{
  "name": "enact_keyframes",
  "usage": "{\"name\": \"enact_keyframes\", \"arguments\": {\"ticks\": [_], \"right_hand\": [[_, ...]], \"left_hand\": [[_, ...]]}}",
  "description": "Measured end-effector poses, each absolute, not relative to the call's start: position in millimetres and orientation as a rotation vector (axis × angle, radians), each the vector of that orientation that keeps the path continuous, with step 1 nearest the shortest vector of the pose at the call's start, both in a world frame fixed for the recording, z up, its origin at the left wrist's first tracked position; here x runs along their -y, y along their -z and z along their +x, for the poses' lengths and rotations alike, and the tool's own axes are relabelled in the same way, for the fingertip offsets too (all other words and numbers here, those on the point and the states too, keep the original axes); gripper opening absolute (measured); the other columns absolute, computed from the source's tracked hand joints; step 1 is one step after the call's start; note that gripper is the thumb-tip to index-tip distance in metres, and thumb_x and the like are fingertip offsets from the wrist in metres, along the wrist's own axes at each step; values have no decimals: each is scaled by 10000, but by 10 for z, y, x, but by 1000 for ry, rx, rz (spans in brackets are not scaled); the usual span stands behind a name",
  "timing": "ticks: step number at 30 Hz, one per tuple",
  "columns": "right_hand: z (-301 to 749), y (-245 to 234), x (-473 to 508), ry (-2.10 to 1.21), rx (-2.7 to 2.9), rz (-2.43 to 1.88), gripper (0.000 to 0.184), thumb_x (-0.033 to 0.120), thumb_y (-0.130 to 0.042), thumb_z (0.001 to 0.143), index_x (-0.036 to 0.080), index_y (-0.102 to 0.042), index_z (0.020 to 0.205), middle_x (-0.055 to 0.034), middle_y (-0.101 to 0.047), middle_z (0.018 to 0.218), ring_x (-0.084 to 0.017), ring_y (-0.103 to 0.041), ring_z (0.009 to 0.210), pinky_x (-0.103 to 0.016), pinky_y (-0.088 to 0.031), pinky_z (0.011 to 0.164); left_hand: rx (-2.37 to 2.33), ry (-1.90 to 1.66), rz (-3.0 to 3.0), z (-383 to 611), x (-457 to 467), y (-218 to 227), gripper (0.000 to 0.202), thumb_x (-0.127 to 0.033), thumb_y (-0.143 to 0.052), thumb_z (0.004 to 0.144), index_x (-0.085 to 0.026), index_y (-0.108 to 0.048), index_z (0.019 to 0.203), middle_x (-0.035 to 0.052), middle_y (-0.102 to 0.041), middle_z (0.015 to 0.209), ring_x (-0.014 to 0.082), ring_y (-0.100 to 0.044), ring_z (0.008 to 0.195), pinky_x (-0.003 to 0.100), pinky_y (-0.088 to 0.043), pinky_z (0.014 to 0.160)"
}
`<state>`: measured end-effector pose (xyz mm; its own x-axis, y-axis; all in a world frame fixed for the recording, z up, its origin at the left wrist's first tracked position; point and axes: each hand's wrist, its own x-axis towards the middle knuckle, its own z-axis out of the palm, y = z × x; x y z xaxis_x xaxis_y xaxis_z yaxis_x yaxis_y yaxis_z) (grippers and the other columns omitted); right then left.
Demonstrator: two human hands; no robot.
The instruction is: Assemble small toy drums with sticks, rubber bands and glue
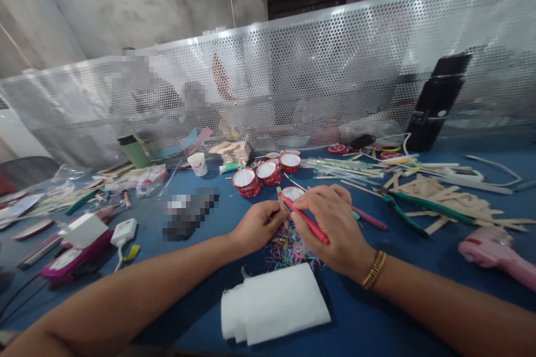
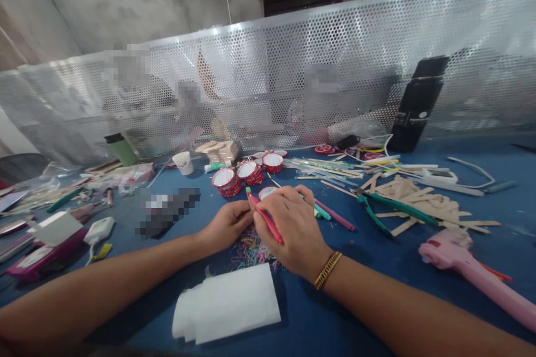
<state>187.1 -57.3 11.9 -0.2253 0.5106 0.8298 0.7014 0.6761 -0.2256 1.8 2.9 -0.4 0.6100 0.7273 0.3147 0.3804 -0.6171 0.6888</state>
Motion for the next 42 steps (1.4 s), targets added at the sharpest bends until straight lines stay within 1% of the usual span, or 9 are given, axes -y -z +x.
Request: {"name": "enact_keyframes", "arguments": {"ticks": [3,9,16,20,24,30,38,42], "right_hand": [[1872,-118,570,233,1911,-958,87,265,-519,931,237,-597,905,-12,-660,851,-199,-576,901,-414,-319,880],[1891,-114,560,271,1866,-958,48,249,-545,912,231,-588,899,-12,-652,838,-195,-575,877,-408,-325,875],[1871,-112,563,245,1911,-944,79,260,-526,928,235,-600,911,-9,-669,869,-193,-574,895,-408,-314,888],[1872,-111,557,255,1911,-940,77,265,-526,935,236,-597,924,-12,-670,876,-196,-575,903,-410,-318,889],[1864,-118,562,263,1915,-936,89,266,-513,944,235,-593,919,-14,-670,867,-199,-578,907,-413,-318,890],[1871,-107,554,258,1910,-958,77,266,-530,933,236,-601,925,-9,-668,870,-194,-572,902,-409,-314,890],[1893,-111,545,262,1862,-983,94,273,-524,935,229,-595,891,-13,-659,829,-197,-576,879,-408,-328,866],[1883,-124,568,254,1890,-951,72,257,-528,927,230,-590,903,-12,-659,843,-194,-576,890,-410,-325,872]], "left_hand": [[-872,-802,2260,20,-30,2,364,-413,-442,966,-143,-637,819,8,-554,684,142,-483,663,236,-411,619],[-857,-804,2261,15,-30,12,322,-353,-443,968,-142,-609,791,-12,-533,682,118,-450,633,219,-383,596],[-877,-801,2273,22,-22,-10,354,-392,-450,962,-139,-641,804,12,-582,703,145,-501,679,239,-437,642],[-856,-818,2274,24,-25,-7,354,-381,-454,959,-142,-635,773,18,-599,714,148,-513,683,242,-442,653],[-845,-822,2261,27,-28,-1,344,-372,-443,963,-142,-643,803,21,-610,743,144,-509,682,240,-436,650],[-868,-803,2258,17,-35,13,338,-377,-442,966,-140,-636,822,9,-572,711,135,-482,658,235,-412,626],[-870,-805,2245,13,-21,0,301,-333,-450,963,-149,-562,753,-17,-513,672,113,-446,621,214,-362,585],[-848,-799,2230,20,-20,2,330,-362,-436,971,-143,-584,774,-5,-534,698,120,-452,639,222,-381,604]]}}
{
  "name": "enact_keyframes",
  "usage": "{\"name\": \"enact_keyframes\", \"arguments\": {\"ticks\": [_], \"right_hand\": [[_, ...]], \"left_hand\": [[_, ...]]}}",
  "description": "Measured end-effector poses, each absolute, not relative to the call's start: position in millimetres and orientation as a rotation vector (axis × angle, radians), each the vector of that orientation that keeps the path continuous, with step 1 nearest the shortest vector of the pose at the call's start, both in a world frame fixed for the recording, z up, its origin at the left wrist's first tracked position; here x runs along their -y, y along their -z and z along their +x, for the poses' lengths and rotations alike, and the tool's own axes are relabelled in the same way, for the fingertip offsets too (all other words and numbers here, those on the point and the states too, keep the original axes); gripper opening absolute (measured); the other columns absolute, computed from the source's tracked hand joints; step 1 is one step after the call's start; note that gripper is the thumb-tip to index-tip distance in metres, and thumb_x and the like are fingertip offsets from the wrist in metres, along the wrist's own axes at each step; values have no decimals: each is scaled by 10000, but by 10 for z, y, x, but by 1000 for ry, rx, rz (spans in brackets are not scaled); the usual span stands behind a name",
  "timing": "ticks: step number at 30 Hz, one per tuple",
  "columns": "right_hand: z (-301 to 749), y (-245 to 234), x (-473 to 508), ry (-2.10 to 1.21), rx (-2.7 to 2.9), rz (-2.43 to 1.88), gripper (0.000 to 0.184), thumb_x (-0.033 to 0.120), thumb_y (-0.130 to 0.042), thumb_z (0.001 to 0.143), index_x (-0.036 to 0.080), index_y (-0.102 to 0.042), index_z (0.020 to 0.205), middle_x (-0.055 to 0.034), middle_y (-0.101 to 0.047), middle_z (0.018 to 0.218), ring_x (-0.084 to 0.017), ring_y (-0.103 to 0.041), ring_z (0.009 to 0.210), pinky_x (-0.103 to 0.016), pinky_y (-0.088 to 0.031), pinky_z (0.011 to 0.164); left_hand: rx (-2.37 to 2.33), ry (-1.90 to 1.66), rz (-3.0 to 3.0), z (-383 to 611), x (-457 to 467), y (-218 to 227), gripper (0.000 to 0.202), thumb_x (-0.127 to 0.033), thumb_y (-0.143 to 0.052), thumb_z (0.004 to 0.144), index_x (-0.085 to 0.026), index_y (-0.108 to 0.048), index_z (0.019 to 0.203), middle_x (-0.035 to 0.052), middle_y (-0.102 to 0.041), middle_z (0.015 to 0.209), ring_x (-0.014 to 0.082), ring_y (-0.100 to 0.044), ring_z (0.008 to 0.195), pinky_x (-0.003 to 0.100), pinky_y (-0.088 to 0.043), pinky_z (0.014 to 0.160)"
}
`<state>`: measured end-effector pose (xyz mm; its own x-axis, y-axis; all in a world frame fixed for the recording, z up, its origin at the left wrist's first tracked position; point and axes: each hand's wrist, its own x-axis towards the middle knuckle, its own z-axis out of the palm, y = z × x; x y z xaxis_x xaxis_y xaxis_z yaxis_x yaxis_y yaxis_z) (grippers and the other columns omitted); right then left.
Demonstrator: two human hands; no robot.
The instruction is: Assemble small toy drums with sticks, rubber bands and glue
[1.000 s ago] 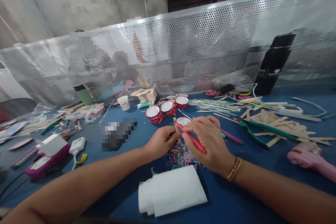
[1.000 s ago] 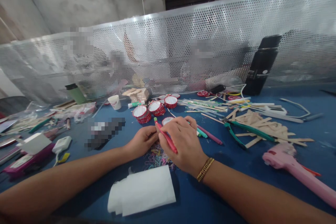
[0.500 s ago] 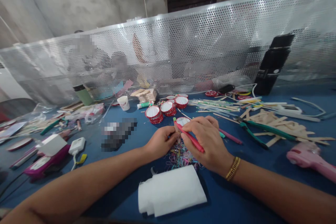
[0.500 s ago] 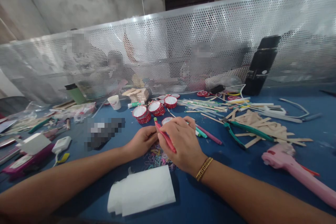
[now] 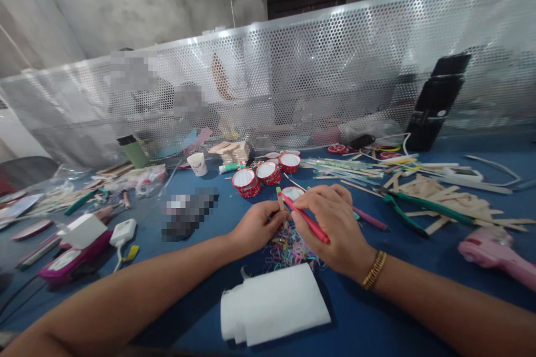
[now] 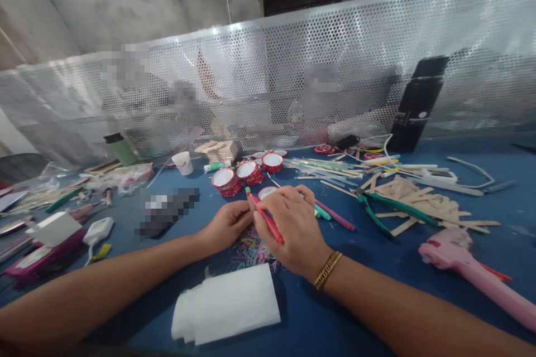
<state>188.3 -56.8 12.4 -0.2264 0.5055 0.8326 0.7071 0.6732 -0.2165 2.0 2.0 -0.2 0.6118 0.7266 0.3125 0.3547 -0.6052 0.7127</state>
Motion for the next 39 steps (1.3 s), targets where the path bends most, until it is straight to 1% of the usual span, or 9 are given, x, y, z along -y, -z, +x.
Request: {"name": "enact_keyframes", "arguments": {"ticks": [4,7,10,18,22,25,28,35,39], "right_hand": [[1874,-118,565,253,1907,-938,68,250,-533,924,227,-591,897,-8,-654,841,-193,-582,889,-412,-324,865],[1877,-100,543,267,1885,-961,71,255,-539,922,225,-595,893,-11,-649,840,-198,-584,898,-419,-327,880],[1883,-90,533,281,1858,-975,85,270,-539,926,223,-597,884,-13,-643,829,-198,-587,885,-419,-332,876],[1880,-94,547,262,1902,-945,72,258,-536,923,230,-598,899,-9,-650,835,-197,-583,898,-416,-327,874],[1889,-88,535,276,1879,-964,67,257,-541,918,227,-595,893,-12,-649,838,-196,-581,888,-412,-330,863],[1888,-94,545,284,1875,-948,61,251,-538,919,227,-591,900,-12,-654,840,-194,-582,889,-413,-330,872],[1881,-98,557,275,1903,-941,70,254,-529,925,232,-591,902,-11,-661,840,-196,-580,900,-414,-327,881],[1896,-98,537,277,1871,-990,103,282,-522,927,228,-599,885,-18,-642,818,-200,-580,878,-412,-334,862],[1887,-109,551,262,1897,-959,97,271,-518,928,229,-596,890,-14,-650,827,-198,-577,888,-408,-326,872]], "left_hand": [[-848,-798,2242,16,-20,4,339,-369,-438,973,-138,-606,790,-1,-549,706,123,-457,645,228,-388,614],[-858,-799,2258,12,-23,7,305,-333,-444,971,-140,-610,804,-10,-540,694,118,-457,637,222,-378,604],[-854,-812,2285,10,-33,16,287,-303,-453,967,-142,-596,779,-14,-531,687,115,-461,640,218,-371,604],[-839,-809,2257,13,-47,37,332,-374,-442,980,-136,-611,822,-15,-529,702,113,-442,643,221,-376,611],[-856,-801,2262,7,-48,38,330,-366,-439,980,-142,-584,785,-20,-513,680,110,-439,626,217,-365,596],[-856,-799,2249,8,-45,36,333,-374,-437,980,-142,-587,794,-24,-504,677,107,-428,619,216,-360,587],[-858,-794,2249,12,-41,27,333,-386,-442,977,-140,-608,824,-22,-515,688,110,-432,631,218,-364,595],[-889,-799,2273,11,-40,23,303,-340,-456,967,-150,-570,761,-18,-537,681,110,-467,627,214,-368,590],[-869,-805,2258,13,-41,27,331,-367,-447,972,-144,-586,770,-10,-537,686,113,-455,627,221,-376,595]]}}
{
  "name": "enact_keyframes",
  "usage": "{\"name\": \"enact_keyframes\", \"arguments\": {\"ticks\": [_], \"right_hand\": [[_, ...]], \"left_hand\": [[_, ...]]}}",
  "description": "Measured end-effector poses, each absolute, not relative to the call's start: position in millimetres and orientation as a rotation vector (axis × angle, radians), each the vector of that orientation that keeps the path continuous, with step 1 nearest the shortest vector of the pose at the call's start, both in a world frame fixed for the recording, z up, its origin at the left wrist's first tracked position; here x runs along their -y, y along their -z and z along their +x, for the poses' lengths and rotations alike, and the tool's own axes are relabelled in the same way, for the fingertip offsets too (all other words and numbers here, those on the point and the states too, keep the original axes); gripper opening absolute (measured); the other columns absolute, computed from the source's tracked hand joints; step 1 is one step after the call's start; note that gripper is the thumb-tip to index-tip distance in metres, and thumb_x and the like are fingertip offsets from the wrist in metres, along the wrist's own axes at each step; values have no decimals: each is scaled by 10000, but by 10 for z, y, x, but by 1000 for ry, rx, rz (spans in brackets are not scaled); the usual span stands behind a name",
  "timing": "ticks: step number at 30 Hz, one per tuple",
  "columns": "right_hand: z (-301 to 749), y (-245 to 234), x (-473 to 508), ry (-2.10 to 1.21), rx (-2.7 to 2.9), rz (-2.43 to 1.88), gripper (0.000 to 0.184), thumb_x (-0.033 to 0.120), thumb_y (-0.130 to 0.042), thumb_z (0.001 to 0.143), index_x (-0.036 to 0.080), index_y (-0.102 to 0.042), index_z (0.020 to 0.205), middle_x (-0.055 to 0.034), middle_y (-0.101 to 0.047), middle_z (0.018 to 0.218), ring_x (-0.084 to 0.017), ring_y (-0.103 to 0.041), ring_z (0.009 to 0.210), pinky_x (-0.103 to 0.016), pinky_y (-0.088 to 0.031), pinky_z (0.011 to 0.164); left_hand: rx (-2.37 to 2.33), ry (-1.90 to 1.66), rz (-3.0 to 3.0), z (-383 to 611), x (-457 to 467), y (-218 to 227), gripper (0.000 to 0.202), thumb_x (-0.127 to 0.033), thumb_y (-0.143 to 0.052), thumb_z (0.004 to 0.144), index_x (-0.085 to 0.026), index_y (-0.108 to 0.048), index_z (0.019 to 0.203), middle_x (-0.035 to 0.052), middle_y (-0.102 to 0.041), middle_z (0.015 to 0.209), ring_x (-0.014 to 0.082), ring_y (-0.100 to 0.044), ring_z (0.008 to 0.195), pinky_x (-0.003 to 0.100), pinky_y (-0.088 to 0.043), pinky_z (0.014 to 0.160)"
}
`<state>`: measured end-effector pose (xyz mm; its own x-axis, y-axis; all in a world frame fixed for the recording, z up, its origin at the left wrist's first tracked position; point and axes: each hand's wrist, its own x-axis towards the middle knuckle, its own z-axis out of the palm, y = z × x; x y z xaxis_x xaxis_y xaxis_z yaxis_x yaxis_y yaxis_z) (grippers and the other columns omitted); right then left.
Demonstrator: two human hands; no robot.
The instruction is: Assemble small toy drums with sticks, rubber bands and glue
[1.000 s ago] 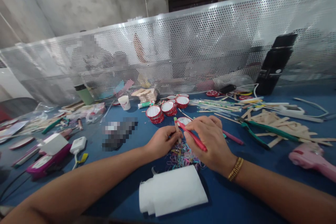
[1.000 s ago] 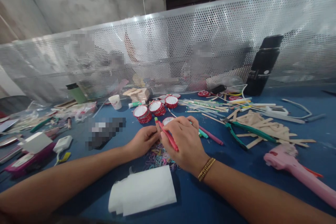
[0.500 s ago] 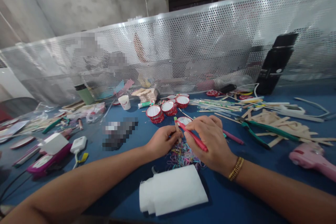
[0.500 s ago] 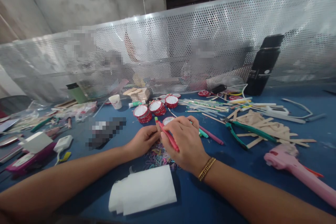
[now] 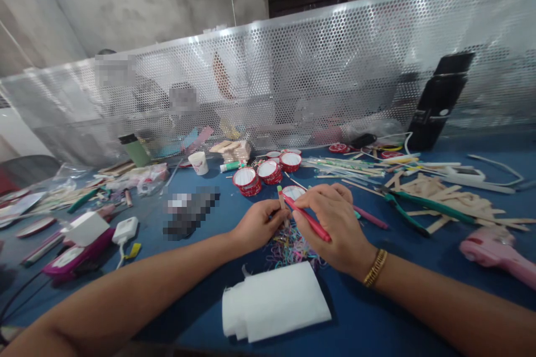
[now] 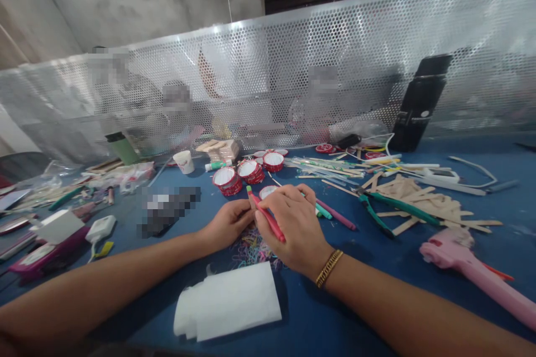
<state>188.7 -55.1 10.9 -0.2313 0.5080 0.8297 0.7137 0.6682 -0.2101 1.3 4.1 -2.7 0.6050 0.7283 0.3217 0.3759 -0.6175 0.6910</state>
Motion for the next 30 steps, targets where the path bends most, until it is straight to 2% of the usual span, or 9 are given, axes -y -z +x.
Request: {"name": "enact_keyframes", "arguments": {"ticks": [10,16,30], "right_hand": [[1894,-101,545,264,1862,-987,97,282,-525,928,231,-598,891,-17,-650,832,-200,-578,882,-409,-327,868],[1876,-118,574,249,1917,-944,88,246,-523,921,226,-600,885,-11,-659,828,-203,-582,899,-412,-314,883],[1878,-105,563,251,1931,-946,80,248,-518,924,235,-590,891,-7,-661,830,-200,-574,900,-413,-310,881]], "left_hand": [[-900,-806,2288,9,-39,16,301,-335,-456,967,-147,-609,789,-9,-560,689,117,-478,628,214,-381,586],[-893,-833,2306,19,-36,10,346,-378,-468,963,-136,-638,785,15,-598,699,141,-504,667,228,-418,613],[-894,-807,2292,24,-49,26,366,-395,-441,974,-139,-624,789,1,-574,707,126,-474,650,226,-394,613]]}}
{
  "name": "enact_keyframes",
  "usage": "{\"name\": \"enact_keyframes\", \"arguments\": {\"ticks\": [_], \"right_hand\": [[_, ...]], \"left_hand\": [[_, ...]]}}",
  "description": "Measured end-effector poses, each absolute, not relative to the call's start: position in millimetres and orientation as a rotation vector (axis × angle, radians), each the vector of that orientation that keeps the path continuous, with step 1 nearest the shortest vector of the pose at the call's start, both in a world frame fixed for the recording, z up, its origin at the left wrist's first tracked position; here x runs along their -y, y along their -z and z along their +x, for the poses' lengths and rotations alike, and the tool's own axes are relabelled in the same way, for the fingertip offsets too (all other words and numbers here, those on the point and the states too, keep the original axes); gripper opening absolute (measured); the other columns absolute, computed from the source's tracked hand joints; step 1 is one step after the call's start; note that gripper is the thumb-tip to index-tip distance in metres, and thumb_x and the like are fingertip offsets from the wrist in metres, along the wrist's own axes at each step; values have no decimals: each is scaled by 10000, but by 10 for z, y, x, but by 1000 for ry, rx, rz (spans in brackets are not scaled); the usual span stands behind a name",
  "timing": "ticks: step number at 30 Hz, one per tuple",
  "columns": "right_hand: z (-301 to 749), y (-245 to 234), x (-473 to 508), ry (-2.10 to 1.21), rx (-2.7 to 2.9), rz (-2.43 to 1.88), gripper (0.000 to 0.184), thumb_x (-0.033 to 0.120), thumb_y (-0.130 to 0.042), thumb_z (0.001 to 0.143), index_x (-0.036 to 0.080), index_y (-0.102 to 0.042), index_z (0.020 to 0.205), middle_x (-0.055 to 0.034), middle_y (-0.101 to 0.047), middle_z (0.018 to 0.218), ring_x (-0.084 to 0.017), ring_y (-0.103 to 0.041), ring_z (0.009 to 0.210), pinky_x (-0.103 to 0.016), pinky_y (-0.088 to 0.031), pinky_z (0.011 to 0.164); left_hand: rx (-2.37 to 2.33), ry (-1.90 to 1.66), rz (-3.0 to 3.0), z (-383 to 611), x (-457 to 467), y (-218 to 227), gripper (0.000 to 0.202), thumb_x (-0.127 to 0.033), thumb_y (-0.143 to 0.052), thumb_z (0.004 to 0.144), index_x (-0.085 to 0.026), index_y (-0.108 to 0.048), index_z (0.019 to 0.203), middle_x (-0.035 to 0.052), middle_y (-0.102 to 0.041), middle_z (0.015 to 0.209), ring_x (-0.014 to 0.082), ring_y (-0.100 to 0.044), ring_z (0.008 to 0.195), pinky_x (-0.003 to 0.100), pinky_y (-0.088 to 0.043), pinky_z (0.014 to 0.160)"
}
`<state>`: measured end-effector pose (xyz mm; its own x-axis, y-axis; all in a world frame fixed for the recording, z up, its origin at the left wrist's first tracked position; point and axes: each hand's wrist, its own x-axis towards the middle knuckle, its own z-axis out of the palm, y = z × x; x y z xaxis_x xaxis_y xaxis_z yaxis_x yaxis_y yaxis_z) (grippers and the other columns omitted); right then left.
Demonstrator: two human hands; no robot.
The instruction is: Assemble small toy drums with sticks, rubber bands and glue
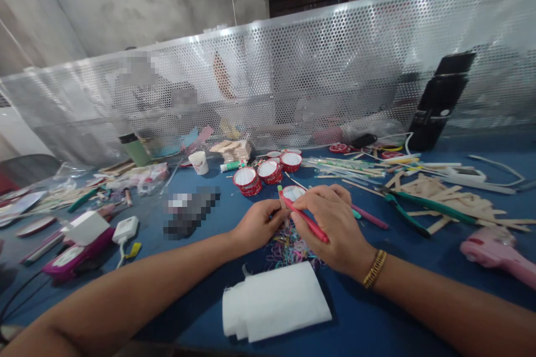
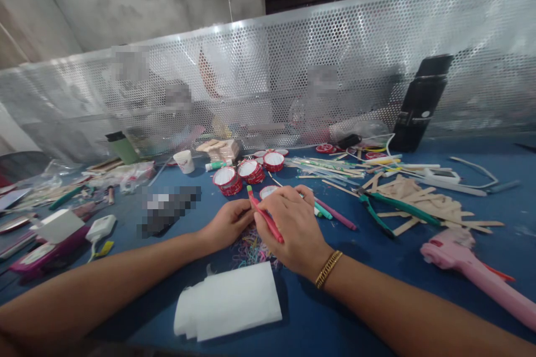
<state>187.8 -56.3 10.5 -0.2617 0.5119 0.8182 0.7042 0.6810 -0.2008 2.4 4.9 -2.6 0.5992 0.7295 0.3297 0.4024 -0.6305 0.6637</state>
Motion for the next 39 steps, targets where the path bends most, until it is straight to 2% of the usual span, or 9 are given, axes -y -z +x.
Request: {"name": "enact_keyframes", "arguments": {"ticks": [8,12,25,32,39], "right_hand": [[1906,-81,533,265,1855,-1021,99,278,-526,922,230,-600,878,-18,-644,828,-207,-576,877,-417,-331,880],[1903,-93,550,267,1868,-987,84,272,-528,918,229,-593,888,-15,-647,833,-201,-580,883,-414,-328,878],[1873,-122,570,241,1922,-942,96,257,-517,920,229,-601,882,-8,-661,831,-197,-578,884,-402,-319,860],[1875,-107,559,251,1917,-972,87,258,-522,922,231,-593,881,-11,-651,827,-200,-576,888,-408,-313,871],[1902,-103,555,273,1847,-990,83,273,-527,919,234,-588,878,-10,-636,812,-202,-578,867,-413,-322,879]], "left_hand": [[-913,-787,2280,9,-31,6,287,-328,-452,966,-151,-599,794,-9,-574,692,114,-492,619,211,-383,581],[-907,-789,2269,12,-29,4,326,-364,-449,968,-151,-582,761,-10,-556,677,114,-479,615,214,-382,582],[-884,-798,2282,19,-34,3,373,-419,-431,974,-140,-623,818,-4,-557,705,124,-470,644,224,-395,610],[-884,-788,2245,18,-25,8,346,-381,-439,974,-144,-589,773,-14,-523,670,113,-438,612,218,-365,579],[-884,-791,2234,3,-29,22,290,-338,-448,971,-153,-574,787,-14,-550,685,111,-468,615,210,-371,579]]}}
